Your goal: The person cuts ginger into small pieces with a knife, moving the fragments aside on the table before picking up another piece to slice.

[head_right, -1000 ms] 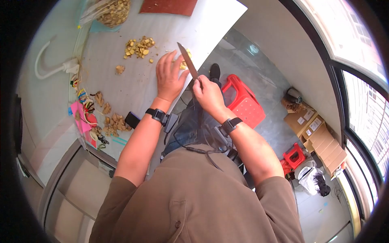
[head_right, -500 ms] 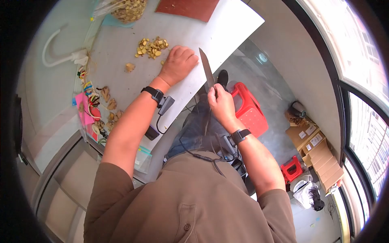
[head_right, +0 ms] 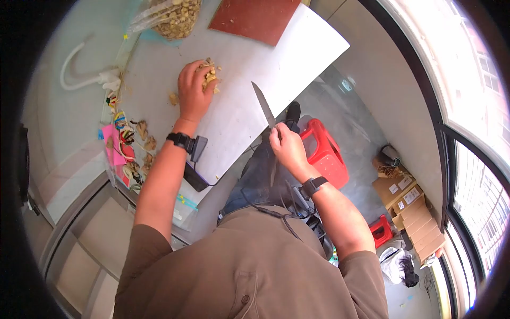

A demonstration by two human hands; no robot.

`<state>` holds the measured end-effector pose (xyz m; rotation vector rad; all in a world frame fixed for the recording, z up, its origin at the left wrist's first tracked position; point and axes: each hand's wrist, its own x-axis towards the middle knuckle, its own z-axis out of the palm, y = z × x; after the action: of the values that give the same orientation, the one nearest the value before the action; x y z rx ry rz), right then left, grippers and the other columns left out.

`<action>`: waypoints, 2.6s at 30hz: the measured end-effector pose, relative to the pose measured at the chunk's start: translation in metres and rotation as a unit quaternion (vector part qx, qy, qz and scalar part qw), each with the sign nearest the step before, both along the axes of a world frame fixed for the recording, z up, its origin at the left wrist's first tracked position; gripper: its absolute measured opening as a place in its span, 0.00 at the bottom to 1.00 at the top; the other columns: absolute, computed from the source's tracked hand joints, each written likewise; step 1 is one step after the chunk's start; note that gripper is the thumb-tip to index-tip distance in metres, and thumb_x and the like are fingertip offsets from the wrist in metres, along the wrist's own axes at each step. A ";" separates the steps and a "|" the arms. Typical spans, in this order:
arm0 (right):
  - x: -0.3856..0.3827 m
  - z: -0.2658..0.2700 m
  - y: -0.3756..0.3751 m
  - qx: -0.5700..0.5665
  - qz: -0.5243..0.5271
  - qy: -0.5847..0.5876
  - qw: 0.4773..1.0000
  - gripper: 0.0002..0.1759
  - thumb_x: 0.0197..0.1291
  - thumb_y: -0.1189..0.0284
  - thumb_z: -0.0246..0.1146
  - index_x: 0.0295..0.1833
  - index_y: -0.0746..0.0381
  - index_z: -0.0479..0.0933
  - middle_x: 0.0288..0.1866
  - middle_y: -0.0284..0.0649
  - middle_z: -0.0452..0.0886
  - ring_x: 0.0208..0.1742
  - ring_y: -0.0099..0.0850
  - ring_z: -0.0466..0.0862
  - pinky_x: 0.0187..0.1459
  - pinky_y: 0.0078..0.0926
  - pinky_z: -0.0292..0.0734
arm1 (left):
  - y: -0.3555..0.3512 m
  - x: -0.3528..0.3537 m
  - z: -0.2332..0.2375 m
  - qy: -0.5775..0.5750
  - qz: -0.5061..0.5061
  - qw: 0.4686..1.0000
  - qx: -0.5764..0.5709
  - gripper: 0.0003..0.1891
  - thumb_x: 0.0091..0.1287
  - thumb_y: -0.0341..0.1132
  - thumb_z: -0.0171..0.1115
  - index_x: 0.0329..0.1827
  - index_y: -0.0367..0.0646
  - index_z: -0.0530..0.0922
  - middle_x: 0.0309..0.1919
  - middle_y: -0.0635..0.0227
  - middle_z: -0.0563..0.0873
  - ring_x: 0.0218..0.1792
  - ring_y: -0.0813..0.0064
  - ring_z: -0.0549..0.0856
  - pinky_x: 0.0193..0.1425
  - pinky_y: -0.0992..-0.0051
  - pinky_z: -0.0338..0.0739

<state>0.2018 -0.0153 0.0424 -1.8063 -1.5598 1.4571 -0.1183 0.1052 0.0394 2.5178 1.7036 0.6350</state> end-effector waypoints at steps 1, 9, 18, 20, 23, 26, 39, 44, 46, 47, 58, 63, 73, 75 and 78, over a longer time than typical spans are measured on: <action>0.001 0.000 0.002 0.002 0.006 0.006 1.000 0.14 0.84 0.64 0.64 0.52 0.66 0.82 0.35 0.63 0.87 0.42 0.66 0.90 0.44 0.60 0.83 | -0.007 -0.002 -0.005 -0.046 0.093 0.995 -0.003 0.25 0.76 0.45 0.79 0.71 0.46 0.84 0.74 0.56 0.83 0.77 0.46 0.78 0.84 0.46 0.72; 0.000 -0.001 0.035 -0.004 0.070 -0.011 0.997 0.15 0.84 0.64 0.64 0.51 0.67 0.81 0.35 0.64 0.86 0.41 0.67 0.89 0.43 0.63 0.81 | -0.016 0.009 -0.013 -0.087 0.238 0.962 -0.100 0.57 0.67 0.63 0.85 0.92 0.45 0.65 0.89 0.39 0.69 0.90 0.36 0.67 0.94 0.34 0.58; 0.017 -0.002 0.060 -0.023 0.097 -0.015 0.995 0.17 0.84 0.62 0.63 0.51 0.69 0.80 0.37 0.65 0.87 0.43 0.67 0.89 0.46 0.64 0.81 | 0.006 0.007 -0.002 -0.011 0.274 0.950 -0.151 0.48 0.67 0.52 0.88 0.87 0.45 0.74 0.82 0.53 0.81 0.83 0.46 0.76 0.87 0.45 0.70; 0.021 -0.008 0.064 -0.019 0.102 -0.019 0.994 0.18 0.84 0.61 0.63 0.51 0.69 0.80 0.37 0.65 0.87 0.43 0.67 0.89 0.47 0.64 0.81 | 0.004 0.012 0.002 -0.013 0.263 0.958 -0.113 0.48 0.67 0.53 0.88 0.87 0.45 0.74 0.81 0.54 0.81 0.83 0.47 0.76 0.86 0.44 0.70; 0.026 -0.009 0.069 -0.019 0.118 -0.020 0.993 0.19 0.84 0.60 0.62 0.51 0.68 0.79 0.37 0.64 0.87 0.43 0.68 0.89 0.47 0.64 0.81 | -0.001 0.025 0.007 -0.026 0.245 0.967 -0.068 0.47 0.68 0.53 0.86 0.87 0.46 0.75 0.82 0.55 0.80 0.83 0.47 0.76 0.87 0.44 0.70; 0.025 0.002 0.079 -0.045 0.145 -0.019 0.988 0.19 0.85 0.60 0.62 0.51 0.68 0.80 0.37 0.64 0.87 0.43 0.68 0.89 0.47 0.64 0.81 | -0.006 0.031 0.002 -0.019 0.237 0.967 -0.086 0.44 0.71 0.51 0.84 0.86 0.46 0.75 0.84 0.54 0.79 0.85 0.46 0.74 0.88 0.43 0.68; 0.007 0.024 0.070 -0.168 0.206 0.061 0.962 0.24 0.87 0.53 0.66 0.52 0.67 0.86 0.27 0.39 0.79 0.30 0.28 0.84 0.37 0.41 0.81 | -0.065 0.059 0.016 -0.140 0.199 0.969 -0.043 0.27 0.77 0.33 0.75 0.78 0.44 0.83 0.77 0.57 0.85 0.79 0.47 0.80 0.86 0.48 0.72; -0.010 0.025 0.065 -0.338 0.062 0.110 0.933 0.21 0.91 0.55 0.65 0.54 0.64 0.85 0.28 0.27 0.75 0.22 0.19 0.73 0.26 0.26 0.69 | -0.096 0.064 0.019 -0.173 0.218 0.960 -0.041 0.23 0.76 0.29 0.73 0.74 0.43 0.84 0.73 0.59 0.87 0.75 0.48 0.82 0.82 0.49 0.77; -0.012 0.048 0.072 -0.310 0.090 0.162 0.933 0.21 0.89 0.55 0.66 0.52 0.64 0.84 0.27 0.29 0.77 0.23 0.22 0.77 0.27 0.28 0.75 | -0.110 0.063 0.018 -0.184 0.217 0.956 -0.069 0.23 0.76 0.28 0.72 0.74 0.43 0.85 0.72 0.59 0.88 0.74 0.48 0.83 0.81 0.49 0.77; -0.011 0.054 0.073 -0.315 0.102 0.185 0.925 0.20 0.89 0.55 0.67 0.54 0.64 0.85 0.27 0.29 0.77 0.23 0.22 0.77 0.28 0.28 0.75 | -0.114 0.064 0.018 -0.187 0.215 0.956 -0.064 0.23 0.76 0.28 0.72 0.74 0.43 0.85 0.72 0.59 0.88 0.74 0.48 0.83 0.81 0.49 0.77; -0.025 0.063 0.056 -0.310 0.007 0.222 0.925 0.21 0.92 0.56 0.64 0.59 0.66 0.85 0.29 0.28 0.74 0.24 0.21 0.72 0.28 0.27 0.71 | -0.134 0.048 -0.009 -0.172 0.207 0.958 -0.095 0.21 0.74 0.26 0.70 0.70 0.44 0.86 0.67 0.60 0.88 0.70 0.49 0.83 0.80 0.49 0.76; -0.029 0.075 0.061 -0.293 -0.028 0.183 0.938 0.21 0.91 0.56 0.64 0.60 0.66 0.84 0.31 0.29 0.75 0.25 0.21 0.73 0.28 0.27 0.72 | -0.130 0.049 -0.020 -0.173 0.204 0.961 -0.073 0.19 0.73 0.26 0.69 0.67 0.48 0.87 0.65 0.62 0.87 0.69 0.50 0.82 0.79 0.49 0.75; 0.012 0.075 0.091 -0.300 -0.003 0.142 0.943 0.19 0.89 0.57 0.68 0.54 0.64 0.82 0.28 0.29 0.74 0.23 0.21 0.72 0.26 0.28 0.70 | -0.128 0.060 -0.027 -0.097 0.238 0.965 -0.051 0.19 0.73 0.27 0.67 0.66 0.50 0.85 0.66 0.63 0.85 0.70 0.50 0.81 0.79 0.47 0.75; 0.012 0.063 0.099 -0.311 0.033 0.152 0.938 0.19 0.89 0.57 0.68 0.53 0.64 0.81 0.28 0.29 0.75 0.23 0.21 0.73 0.26 0.28 0.70 | -0.130 0.061 -0.027 -0.079 0.244 0.965 -0.058 0.20 0.73 0.27 0.67 0.66 0.50 0.85 0.66 0.63 0.85 0.70 0.50 0.82 0.79 0.47 0.75; 0.013 0.054 0.120 -0.313 0.107 0.144 0.933 0.20 0.88 0.56 0.68 0.52 0.64 0.82 0.29 0.30 0.77 0.24 0.21 0.74 0.27 0.28 0.71 | -0.128 0.060 -0.031 -0.054 0.251 0.965 -0.055 0.21 0.72 0.27 0.68 0.67 0.51 0.85 0.67 0.62 0.85 0.70 0.49 0.82 0.79 0.46 0.75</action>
<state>0.2148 0.1050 0.0968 -1.6313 -1.2532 2.4127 -0.0580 -0.0231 0.0081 1.9375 2.2750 0.6599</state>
